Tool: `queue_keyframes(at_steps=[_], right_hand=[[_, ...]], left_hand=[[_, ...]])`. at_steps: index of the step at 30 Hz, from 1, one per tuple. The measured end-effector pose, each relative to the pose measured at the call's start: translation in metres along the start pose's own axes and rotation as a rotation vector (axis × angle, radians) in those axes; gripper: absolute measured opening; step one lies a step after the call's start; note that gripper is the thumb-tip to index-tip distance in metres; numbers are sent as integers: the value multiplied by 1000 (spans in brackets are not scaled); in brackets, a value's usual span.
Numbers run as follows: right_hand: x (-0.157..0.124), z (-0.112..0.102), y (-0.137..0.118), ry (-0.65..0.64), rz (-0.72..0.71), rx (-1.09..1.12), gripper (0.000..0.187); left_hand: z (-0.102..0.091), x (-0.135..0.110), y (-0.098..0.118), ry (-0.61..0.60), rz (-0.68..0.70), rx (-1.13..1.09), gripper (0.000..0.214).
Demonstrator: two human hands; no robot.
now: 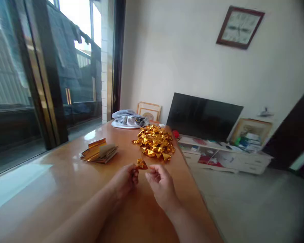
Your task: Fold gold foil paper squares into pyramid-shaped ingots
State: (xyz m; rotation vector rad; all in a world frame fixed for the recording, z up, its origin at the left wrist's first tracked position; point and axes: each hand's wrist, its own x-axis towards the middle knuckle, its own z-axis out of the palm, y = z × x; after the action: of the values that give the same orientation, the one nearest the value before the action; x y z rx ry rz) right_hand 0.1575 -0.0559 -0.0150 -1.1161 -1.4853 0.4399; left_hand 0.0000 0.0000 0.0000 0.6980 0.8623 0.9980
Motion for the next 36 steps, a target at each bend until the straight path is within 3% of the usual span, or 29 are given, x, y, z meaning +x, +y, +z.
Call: queue_keyframes(at_steps=[6, 15, 29, 36], right_hand=[[-1, -1, -6, 56, -87, -60, 30], [-2, -6, -16, 5, -215, -143, 18], [-4, -4, -16, -10, -206, -175, 13], [-2, -6, -13, 41, -169, -179, 8]], left_hand=[[2, -3, -5, -47, -35, 29, 13], [-1, 2, -10, -109, -30, 28, 8], [-6, 9, -16, -132, -13, 46, 12], [-3, 5, -16, -95, 41, 76, 14]])
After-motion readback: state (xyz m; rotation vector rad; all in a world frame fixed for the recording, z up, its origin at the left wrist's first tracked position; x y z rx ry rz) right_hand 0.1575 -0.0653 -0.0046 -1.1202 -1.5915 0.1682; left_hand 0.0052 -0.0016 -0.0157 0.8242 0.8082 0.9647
